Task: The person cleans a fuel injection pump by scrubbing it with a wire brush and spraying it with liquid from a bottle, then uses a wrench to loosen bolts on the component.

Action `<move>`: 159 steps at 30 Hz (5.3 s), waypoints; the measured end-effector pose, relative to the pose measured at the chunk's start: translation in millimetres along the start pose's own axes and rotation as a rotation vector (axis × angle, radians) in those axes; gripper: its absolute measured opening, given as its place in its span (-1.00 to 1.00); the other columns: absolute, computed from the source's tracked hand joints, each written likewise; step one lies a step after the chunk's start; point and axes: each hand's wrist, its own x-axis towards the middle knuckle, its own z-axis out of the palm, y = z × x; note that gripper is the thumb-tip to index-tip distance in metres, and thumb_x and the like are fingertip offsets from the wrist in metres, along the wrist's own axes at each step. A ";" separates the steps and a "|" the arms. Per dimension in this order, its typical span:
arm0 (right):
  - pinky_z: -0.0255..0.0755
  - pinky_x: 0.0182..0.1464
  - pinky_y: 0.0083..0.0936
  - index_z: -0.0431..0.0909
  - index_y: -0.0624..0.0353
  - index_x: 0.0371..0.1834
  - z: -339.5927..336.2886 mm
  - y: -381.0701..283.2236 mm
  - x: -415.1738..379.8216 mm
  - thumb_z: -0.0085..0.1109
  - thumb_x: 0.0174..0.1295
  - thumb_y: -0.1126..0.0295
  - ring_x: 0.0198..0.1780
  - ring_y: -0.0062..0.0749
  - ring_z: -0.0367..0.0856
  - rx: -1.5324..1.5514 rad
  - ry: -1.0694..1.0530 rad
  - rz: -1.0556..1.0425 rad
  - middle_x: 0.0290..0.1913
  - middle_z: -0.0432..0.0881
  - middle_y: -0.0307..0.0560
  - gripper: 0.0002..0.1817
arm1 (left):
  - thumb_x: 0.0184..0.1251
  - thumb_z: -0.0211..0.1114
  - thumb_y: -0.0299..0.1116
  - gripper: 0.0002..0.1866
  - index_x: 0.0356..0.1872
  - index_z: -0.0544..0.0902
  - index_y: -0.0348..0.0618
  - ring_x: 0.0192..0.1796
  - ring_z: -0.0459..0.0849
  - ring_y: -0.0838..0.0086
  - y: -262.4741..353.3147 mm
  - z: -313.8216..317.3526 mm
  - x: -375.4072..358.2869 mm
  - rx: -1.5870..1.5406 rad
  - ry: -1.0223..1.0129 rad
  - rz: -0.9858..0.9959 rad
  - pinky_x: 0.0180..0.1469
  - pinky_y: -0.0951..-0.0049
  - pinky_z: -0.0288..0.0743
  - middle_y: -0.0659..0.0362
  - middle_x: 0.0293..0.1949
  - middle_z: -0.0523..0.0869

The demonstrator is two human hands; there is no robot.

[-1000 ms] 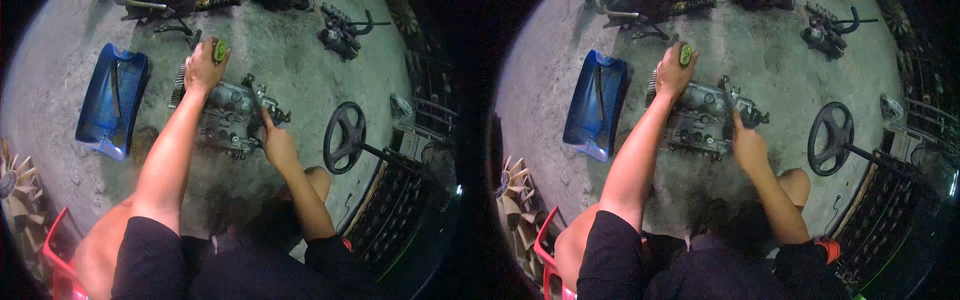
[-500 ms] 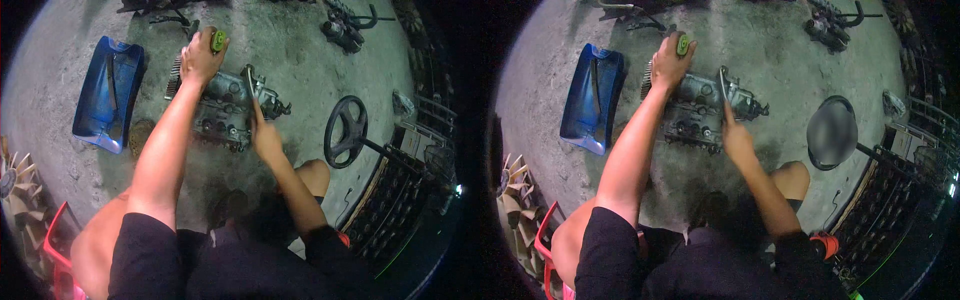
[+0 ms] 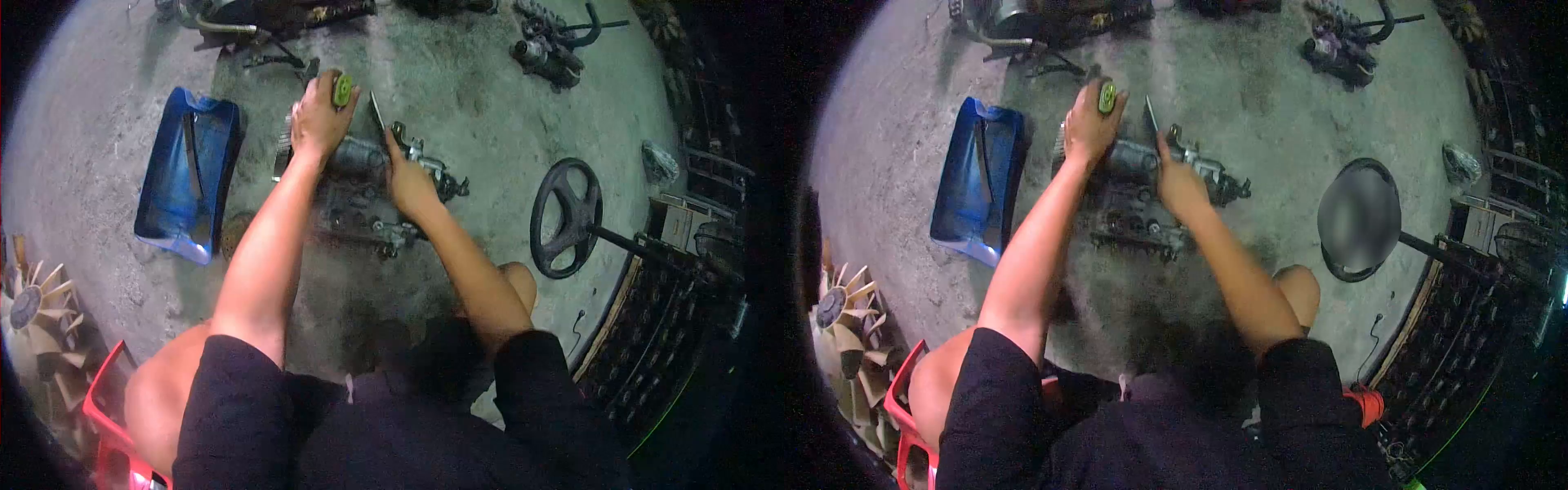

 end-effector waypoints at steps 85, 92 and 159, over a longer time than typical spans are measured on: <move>0.49 -0.39 0.10 -0.43 -0.21 0.67 49.0 7.2 -62.8 -0.03 0.48 0.36 -0.51 0.31 0.61 0.237 0.084 0.118 -0.50 0.61 0.37 -0.11 | 0.38 0.25 0.12 -0.50 0.14 0.52 0.03 0.02 0.66 -0.10 4.7 0.6 -5.6 0.010 -0.013 -0.010 0.04 -0.03 0.51 -0.03 0.01 0.68; 0.48 -0.41 0.13 -0.42 -0.16 0.67 77.0 11.0 -134.8 -0.05 0.50 0.33 -0.47 0.35 0.63 0.231 -0.171 0.181 -0.45 0.63 0.41 -0.15 | 0.38 0.25 0.12 -0.52 0.13 0.53 0.02 0.04 0.66 -0.07 3.3 0.3 -1.1 0.006 -0.017 0.016 0.06 0.00 0.48 -0.03 0.00 0.68; 0.53 -0.15 0.09 -0.30 -0.27 0.68 88.4 63.7 -153.3 -0.13 0.56 0.25 -0.24 0.31 0.68 0.473 0.294 0.392 -0.22 0.66 0.34 -0.26 | 0.42 0.27 0.04 -0.48 0.19 0.54 -0.14 0.13 0.62 -0.21 -3.1 9.6 -10.2 0.182 -0.077 0.118 0.12 0.00 0.46 -0.20 0.07 0.68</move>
